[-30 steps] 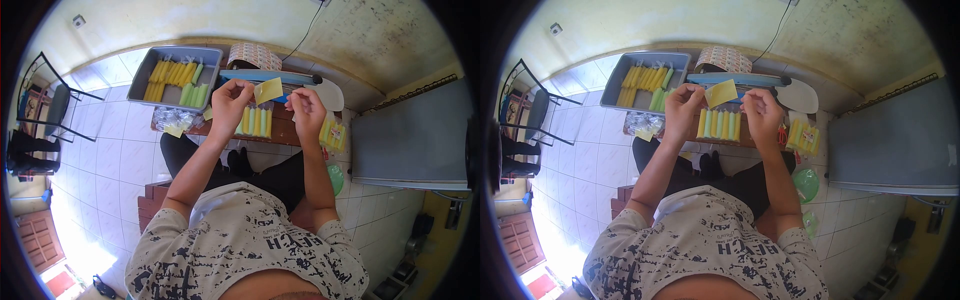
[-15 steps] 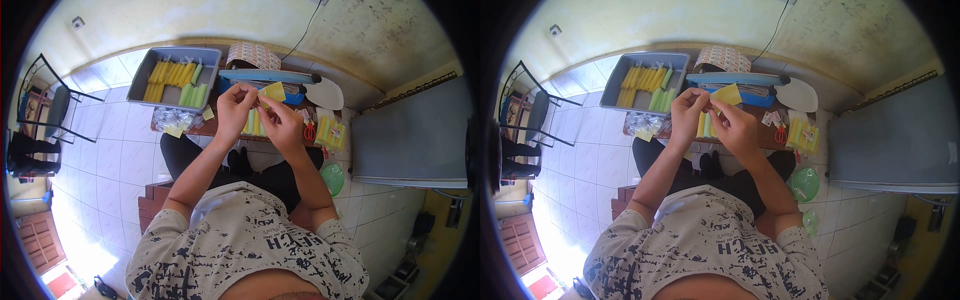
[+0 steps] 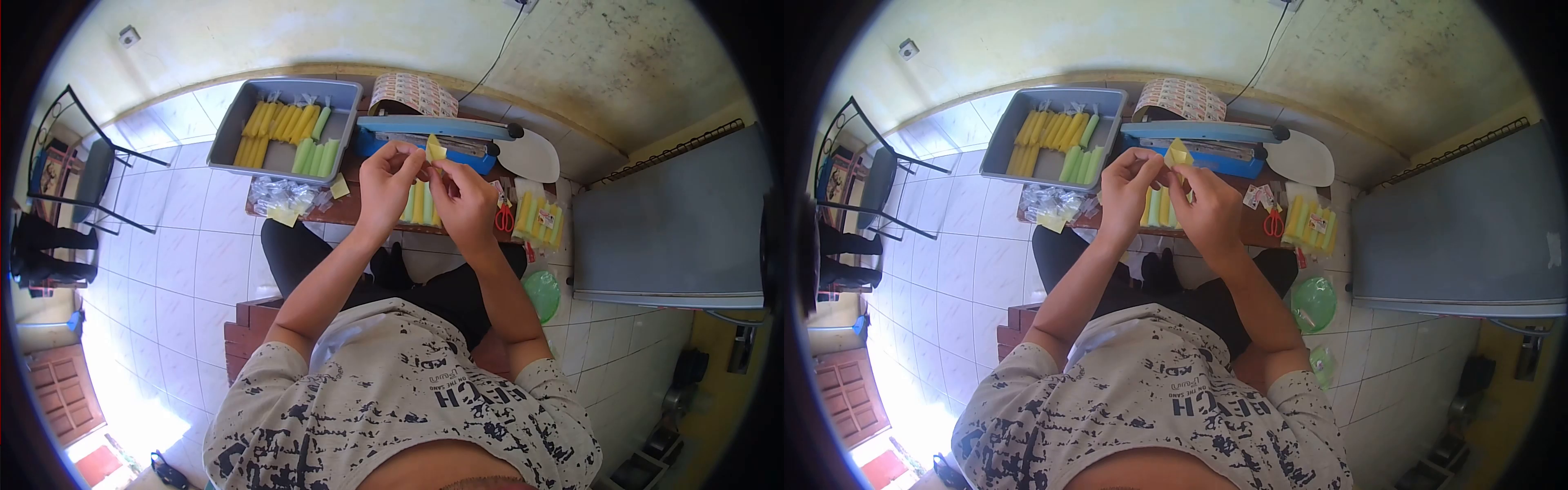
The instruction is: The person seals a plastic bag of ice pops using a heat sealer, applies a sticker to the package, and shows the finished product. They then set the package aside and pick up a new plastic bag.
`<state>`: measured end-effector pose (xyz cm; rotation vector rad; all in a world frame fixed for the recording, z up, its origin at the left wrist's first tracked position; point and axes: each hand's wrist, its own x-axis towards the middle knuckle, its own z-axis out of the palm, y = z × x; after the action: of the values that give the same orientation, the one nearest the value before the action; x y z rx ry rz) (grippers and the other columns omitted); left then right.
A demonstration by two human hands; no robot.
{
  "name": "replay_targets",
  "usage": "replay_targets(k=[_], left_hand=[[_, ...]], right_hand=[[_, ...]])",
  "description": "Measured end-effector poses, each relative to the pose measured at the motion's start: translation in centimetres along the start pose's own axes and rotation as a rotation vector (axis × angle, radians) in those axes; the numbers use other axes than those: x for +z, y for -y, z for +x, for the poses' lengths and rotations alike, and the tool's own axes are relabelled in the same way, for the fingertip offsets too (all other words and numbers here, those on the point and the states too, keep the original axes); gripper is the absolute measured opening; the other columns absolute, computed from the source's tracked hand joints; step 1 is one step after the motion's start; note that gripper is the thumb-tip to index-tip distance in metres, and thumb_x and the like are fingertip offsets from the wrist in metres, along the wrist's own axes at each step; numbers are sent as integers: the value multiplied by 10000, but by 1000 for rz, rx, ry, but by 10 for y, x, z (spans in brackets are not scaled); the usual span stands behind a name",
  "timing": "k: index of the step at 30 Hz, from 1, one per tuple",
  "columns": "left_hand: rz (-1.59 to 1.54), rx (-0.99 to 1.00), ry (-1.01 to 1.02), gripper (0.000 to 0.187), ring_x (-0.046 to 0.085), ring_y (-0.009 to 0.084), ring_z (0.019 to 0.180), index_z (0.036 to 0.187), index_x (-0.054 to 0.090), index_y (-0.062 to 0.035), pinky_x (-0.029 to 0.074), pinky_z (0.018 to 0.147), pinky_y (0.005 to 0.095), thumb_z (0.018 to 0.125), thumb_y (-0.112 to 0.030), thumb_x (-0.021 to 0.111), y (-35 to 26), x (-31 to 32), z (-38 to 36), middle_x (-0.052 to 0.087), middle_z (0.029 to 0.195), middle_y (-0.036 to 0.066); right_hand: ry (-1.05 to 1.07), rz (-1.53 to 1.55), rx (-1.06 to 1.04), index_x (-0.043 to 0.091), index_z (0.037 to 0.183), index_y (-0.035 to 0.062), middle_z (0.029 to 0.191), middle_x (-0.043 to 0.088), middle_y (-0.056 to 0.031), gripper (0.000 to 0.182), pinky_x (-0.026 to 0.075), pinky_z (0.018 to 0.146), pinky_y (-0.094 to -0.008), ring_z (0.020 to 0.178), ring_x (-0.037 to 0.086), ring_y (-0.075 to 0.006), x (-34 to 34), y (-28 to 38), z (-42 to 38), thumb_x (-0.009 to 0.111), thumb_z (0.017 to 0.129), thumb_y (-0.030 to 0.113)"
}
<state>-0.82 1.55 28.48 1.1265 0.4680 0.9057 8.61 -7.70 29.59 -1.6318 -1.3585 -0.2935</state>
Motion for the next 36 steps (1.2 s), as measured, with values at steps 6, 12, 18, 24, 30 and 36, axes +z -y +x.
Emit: replay_targets(k=[6, 12, 18, 24, 30, 36], left_hand=[[-27, -11, 16, 114, 602, 89, 710, 893, 606, 13, 466, 649, 233, 904, -101, 606, 5, -11, 5, 659, 790, 62], [287, 129, 68, 177, 621, 100, 722, 903, 667, 2, 479, 686, 228, 847, -164, 685, -13, -17, 16, 679, 790, 56], [586, 40, 345, 196, 539, 48, 692, 886, 681, 36, 432, 635, 210, 827, -151, 697, -26, -19, 18, 660, 783, 58], [549, 50, 332, 201, 542, 48, 656, 864, 679, 51, 433, 582, 222, 840, -149, 684, -6, -28, 28, 655, 746, 48], [488, 38, 127, 214, 543, 42, 641, 873, 678, 40, 418, 551, 228, 867, -173, 658, 8, -47, 44, 656, 734, 40], [626, -88, -156, 257, 603, 104, 595, 874, 666, 61, 457, 545, 250, 864, -196, 665, 49, -100, 35, 665, 711, 82]], right_hand=[[-23, -2, -31, 648, 893, 26, 720, 606, -95, 133, 469, 494, -304, 567, 605, -213, -6, -8, 3, 701, 771, 18], [83, -11, -174, 663, 900, 35, 723, 585, -77, 144, 467, 502, -321, 596, 608, -221, -16, -15, 5, 706, 763, 20], [158, 6, -174, 672, 904, 67, 745, 567, -62, 156, 476, 505, -321, 599, 609, -211, -20, -23, 0, 722, 758, 49], [192, 27, -202, 669, 894, 72, 798, 564, -67, 135, 483, 510, -317, 614, 614, -208, -23, -24, 1, 720, 769, 62], [149, 153, -104, 655, 902, 39, 831, 566, -84, 121, 462, 534, -266, 633, 583, -173, -31, -10, 7, 695, 788, 23], [-58, 703, 456, 610, 945, -31, 812, 566, -10, 88, 372, 484, -203, 586, 481, -65, -45, -21, 11, 624, 865, 3]])
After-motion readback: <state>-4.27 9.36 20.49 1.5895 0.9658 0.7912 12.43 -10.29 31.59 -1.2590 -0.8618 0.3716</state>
